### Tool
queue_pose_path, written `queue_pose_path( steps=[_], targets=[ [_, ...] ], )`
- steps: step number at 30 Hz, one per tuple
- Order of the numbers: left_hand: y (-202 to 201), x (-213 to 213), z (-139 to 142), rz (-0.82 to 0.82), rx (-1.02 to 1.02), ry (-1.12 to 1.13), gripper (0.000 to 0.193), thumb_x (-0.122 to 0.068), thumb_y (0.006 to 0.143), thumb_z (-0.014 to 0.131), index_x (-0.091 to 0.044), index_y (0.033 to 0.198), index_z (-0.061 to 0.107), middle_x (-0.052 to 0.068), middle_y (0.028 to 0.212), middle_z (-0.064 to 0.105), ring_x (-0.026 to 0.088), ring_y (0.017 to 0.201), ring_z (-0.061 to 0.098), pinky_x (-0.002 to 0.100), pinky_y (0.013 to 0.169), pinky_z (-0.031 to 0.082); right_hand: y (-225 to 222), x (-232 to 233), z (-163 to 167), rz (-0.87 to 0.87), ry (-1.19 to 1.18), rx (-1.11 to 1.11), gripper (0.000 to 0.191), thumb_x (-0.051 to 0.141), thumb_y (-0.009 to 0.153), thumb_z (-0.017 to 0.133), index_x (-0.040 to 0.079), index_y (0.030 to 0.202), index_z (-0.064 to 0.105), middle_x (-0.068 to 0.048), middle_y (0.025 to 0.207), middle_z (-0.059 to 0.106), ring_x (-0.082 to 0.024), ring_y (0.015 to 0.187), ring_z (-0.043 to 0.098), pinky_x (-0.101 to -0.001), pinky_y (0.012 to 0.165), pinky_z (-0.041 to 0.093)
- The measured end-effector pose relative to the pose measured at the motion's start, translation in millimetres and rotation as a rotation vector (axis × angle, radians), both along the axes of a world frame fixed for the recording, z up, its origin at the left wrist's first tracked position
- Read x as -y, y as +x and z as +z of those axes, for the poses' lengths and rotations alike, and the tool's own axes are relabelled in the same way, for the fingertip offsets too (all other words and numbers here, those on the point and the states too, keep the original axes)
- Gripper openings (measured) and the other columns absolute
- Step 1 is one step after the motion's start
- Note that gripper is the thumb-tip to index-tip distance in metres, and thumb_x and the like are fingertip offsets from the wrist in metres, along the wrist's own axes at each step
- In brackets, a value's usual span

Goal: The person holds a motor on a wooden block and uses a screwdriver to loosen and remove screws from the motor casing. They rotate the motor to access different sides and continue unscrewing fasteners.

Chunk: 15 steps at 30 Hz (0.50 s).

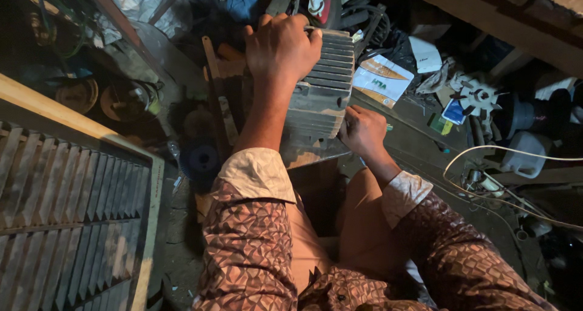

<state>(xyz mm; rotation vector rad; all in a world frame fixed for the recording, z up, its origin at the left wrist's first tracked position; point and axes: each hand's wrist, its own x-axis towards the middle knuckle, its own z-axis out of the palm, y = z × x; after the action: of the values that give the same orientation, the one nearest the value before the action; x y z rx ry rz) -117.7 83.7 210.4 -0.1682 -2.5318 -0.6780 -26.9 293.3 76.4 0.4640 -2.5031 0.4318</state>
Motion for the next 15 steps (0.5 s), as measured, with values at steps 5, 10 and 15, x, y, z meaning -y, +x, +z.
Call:
queue_pose_path(
  steps=[5, 10, 15],
  targets=[
    [4.3, 1.9, 7.2, -0.014, 0.047, -0.013, 0.031, -0.043, 0.085, 0.071, -0.014, 0.092, 0.079, 0.010, 0.095, 0.075, 0.034, 0.103, 0.066, 0.063, 0.096, 0.041, -1.3, -1.2, -0.8, 0.027, -0.005, 0.027, 0.014, 0.022, 0.083, 0.072, 0.009, 0.082, 0.066, -0.009, 0.072, 0.060, -0.034, 0.068, 0.065, -0.0450, 0.060, 0.052],
    [4.6, 0.4, 12.0, -0.007, 0.054, 0.005, 0.030, -0.042, 0.083, 0.071, -0.015, 0.092, 0.079, 0.009, 0.096, 0.076, 0.034, 0.103, 0.065, 0.063, 0.096, 0.041, -4.0, -3.5, -1.4, 0.000, -0.008, 0.036, 0.013, 0.023, 0.084, 0.070, 0.010, 0.084, 0.066, -0.009, 0.074, 0.061, -0.034, 0.070, 0.066, -0.0456, 0.061, 0.052],
    [4.4, 0.9, 10.3, -0.001, 0.058, 0.001, 0.030, -0.043, 0.083, 0.071, -0.015, 0.092, 0.079, 0.009, 0.097, 0.076, 0.034, 0.105, 0.065, 0.063, 0.098, 0.041, -3.7, -4.5, -3.7, 0.024, 0.004, 0.022, 0.015, 0.024, 0.079, 0.070, 0.010, 0.085, 0.068, -0.010, 0.074, 0.062, -0.036, 0.068, 0.065, -0.0462, 0.058, 0.052]
  ],
)
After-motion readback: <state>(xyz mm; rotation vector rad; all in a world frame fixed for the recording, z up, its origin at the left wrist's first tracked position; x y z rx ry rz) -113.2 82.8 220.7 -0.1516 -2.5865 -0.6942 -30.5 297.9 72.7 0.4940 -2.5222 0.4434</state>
